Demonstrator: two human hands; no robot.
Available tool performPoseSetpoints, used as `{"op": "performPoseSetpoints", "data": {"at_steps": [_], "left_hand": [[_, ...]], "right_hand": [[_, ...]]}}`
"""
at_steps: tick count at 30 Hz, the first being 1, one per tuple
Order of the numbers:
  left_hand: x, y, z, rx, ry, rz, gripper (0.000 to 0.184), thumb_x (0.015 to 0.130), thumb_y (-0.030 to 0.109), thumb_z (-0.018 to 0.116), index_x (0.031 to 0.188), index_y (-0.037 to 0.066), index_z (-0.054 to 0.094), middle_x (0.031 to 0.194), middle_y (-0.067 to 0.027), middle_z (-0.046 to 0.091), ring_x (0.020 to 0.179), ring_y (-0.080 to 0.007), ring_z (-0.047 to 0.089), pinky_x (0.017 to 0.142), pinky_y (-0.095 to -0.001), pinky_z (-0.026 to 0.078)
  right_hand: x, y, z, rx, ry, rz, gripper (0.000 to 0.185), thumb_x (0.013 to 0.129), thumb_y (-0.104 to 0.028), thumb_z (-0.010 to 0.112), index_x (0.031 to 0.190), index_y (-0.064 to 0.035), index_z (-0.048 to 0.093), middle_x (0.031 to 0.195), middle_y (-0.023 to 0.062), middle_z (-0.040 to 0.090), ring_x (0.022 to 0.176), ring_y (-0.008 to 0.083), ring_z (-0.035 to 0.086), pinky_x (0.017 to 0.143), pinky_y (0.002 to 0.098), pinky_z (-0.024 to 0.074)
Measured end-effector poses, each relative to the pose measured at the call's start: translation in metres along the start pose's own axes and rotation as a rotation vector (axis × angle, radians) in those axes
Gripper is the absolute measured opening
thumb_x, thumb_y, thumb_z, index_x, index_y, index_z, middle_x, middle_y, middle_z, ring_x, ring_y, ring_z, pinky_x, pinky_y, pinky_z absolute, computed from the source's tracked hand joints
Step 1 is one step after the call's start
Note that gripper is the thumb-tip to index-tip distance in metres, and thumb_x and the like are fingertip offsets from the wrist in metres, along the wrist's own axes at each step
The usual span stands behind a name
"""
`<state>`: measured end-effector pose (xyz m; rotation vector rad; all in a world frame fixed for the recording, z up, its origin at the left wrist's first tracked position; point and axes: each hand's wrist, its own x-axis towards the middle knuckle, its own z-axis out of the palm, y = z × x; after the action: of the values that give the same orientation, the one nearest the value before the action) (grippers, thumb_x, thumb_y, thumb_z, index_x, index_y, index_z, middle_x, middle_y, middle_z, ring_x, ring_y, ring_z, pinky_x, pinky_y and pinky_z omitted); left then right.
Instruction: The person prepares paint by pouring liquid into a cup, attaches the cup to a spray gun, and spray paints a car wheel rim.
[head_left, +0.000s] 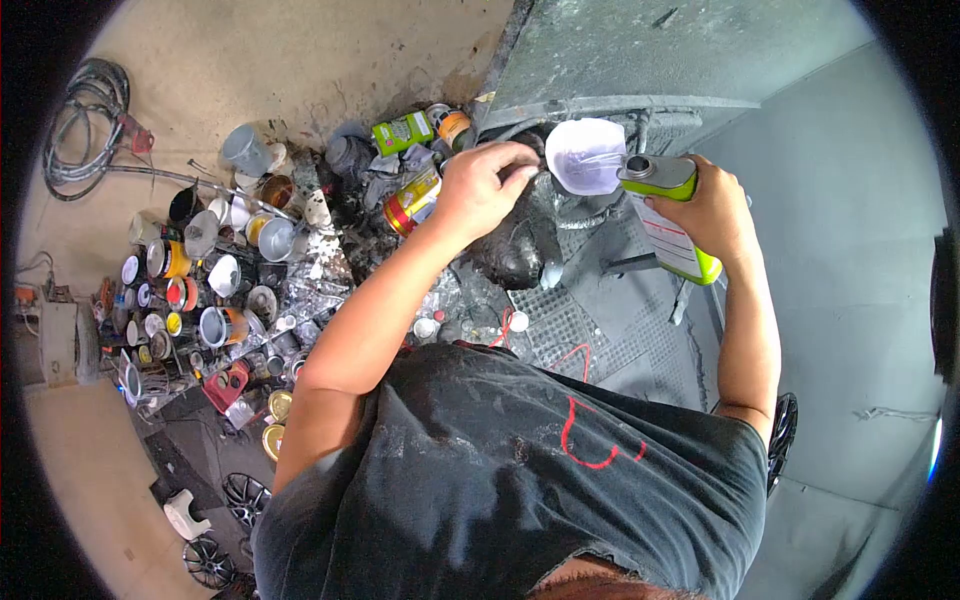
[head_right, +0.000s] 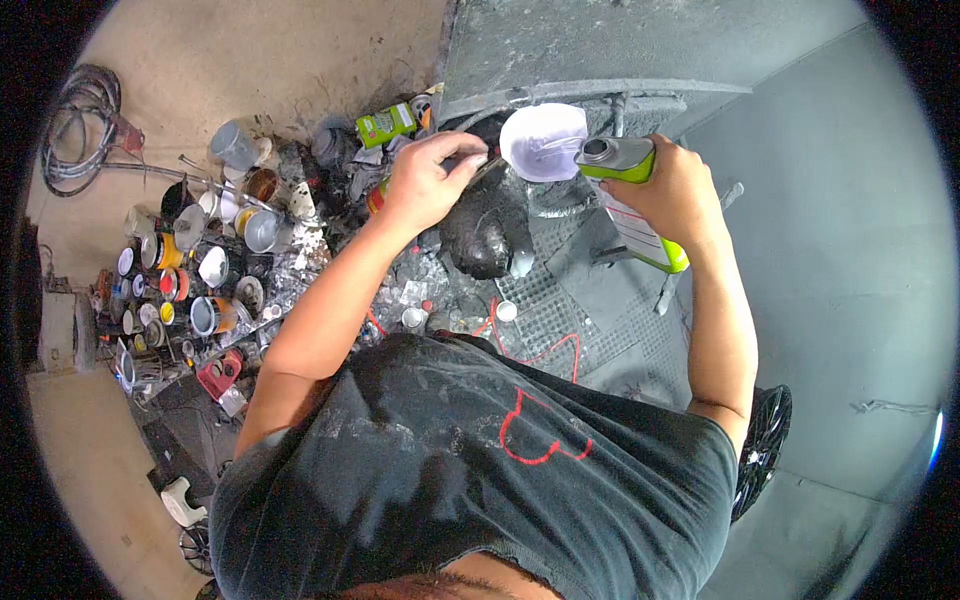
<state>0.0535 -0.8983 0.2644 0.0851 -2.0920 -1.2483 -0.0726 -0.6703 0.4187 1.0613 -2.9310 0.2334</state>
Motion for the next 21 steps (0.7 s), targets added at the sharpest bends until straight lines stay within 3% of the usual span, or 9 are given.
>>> {"op": "performPoseSetpoints", "data": {"at_steps": [3,5,9,10,11,14,17,18,21], "left_hand": [[-0.024,0.003,-0.021,-0.017,0.014,-0.015,0.012,0.082,0.011,0.068,0.092,0.004,0.069,0.089,-0.0130,0.070,0.083,-0.0283,0.068,0.073,-0.0342,0.053],[-0.048,0.002,-0.042,0.012,0.007,0.011,0.011,0.083,0.011,0.068,0.092,0.004,0.069,0.090,-0.0122,0.070,0.083,-0.0274,0.068,0.074,-0.0333,0.053],[-0.129,-0.018,-0.090,-0.025,-0.014,-0.329,0.012,0.086,0.009,0.067,0.094,0.000,0.068,0.088,-0.0109,0.071,0.080,-0.0186,0.069,0.073,-0.0310,0.053],[-0.155,-0.027,-0.102,-0.025,-0.006,-0.394,0.012,0.085,0.007,0.066,0.094,-0.001,0.068,0.087,-0.0107,0.071,0.079,-0.0172,0.069,0.073,-0.0302,0.053],[-0.185,-0.040,-0.114,-0.023,0.006,-0.463,0.012,0.085,0.006,0.066,0.095,-0.001,0.068,0.085,-0.0104,0.071,0.079,-0.0159,0.069,0.072,-0.0295,0.053],[-0.285,-0.064,-0.154,0.022,-0.035,-0.688,0.014,0.083,0.004,0.065,0.096,-0.001,0.067,0.088,-0.0110,0.072,0.082,-0.0157,0.069,0.075,-0.0291,0.052],[-0.385,-0.081,-0.194,0.163,-0.089,-0.617,0.014,0.085,0.009,0.068,0.095,0.000,0.067,0.089,-0.0113,0.070,0.083,-0.0205,0.067,0.077,-0.0316,0.051],[-0.396,-0.062,-0.207,0.199,-0.124,-0.873,0.018,0.084,0.015,0.071,0.094,0.000,0.067,0.090,-0.0148,0.069,0.083,-0.0241,0.068,0.075,-0.0338,0.051],[-0.448,-0.050,-0.240,0.125,-0.100,-0.999,0.022,0.085,0.020,0.068,0.097,0.001,0.068,0.090,-0.0161,0.069,0.080,-0.0285,0.067,0.075,-0.0384,0.050]], "right_hand": [[-0.003,-0.006,-0.004,0.038,0.001,0.022,0.052,0.067,-0.033,0.082,0.102,0.0015,0.066,0.089,0.0214,0.070,0.086,0.0359,0.069,0.077,0.0418,0.0547],[-0.005,-0.009,-0.006,0.022,0.005,0.035,0.052,0.067,-0.033,0.082,0.102,0.0014,0.067,0.089,0.0213,0.070,0.086,0.0355,0.070,0.077,0.0414,0.0547],[-0.012,-0.015,-0.006,0.053,0.081,0.104,0.049,0.068,-0.031,0.081,0.101,0.0022,0.067,0.089,0.0212,0.071,0.085,0.0340,0.070,0.076,0.0401,0.0547],[-0.012,-0.014,-0.005,0.098,0.106,0.131,0.051,0.068,-0.030,0.080,0.102,0.0055,0.066,0.086,0.0194,0.071,0.081,0.0284,0.071,0.075,0.0377,0.0546],[-0.015,-0.012,-0.002,0.099,0.099,0.119,0.051,0.068,-0.030,0.080,0.102,0.0055,0.066,0.086,0.0194,0.071,0.081,0.0284,0.071,0.075,0.0377,0.0546],[-0.027,-0.018,0.007,0.481,0.283,0.139,0.051,0.073,-0.026,0.078,0.107,0.0090,0.064,0.091,0.0168,0.070,0.084,0.0217,0.068,0.078,0.0336,0.0525],[-0.045,-0.040,0.043,0.793,0.414,0.115,0.049,0.077,-0.022,0.076,0.112,0.0079,0.061,0.100,0.0154,0.068,0.091,0.0205,0.064,0.084,0.0307,0.0485],[-0.048,-0.043,0.056,0.876,0.328,0.080,0.050,0.076,-0.020,0.077,0.114,0.0070,0.060,0.100,0.0140,0.067,0.090,0.0198,0.062,0.084,0.0307,0.0477],[-0.068,-0.103,0.101,1.111,0.200,0.024,0.052,0.073,-0.013,0.080,0.118,0.0037,0.058,0.101,0.0101,0.064,0.090,0.0180,0.059,0.085,0.0318,0.0463]]}}
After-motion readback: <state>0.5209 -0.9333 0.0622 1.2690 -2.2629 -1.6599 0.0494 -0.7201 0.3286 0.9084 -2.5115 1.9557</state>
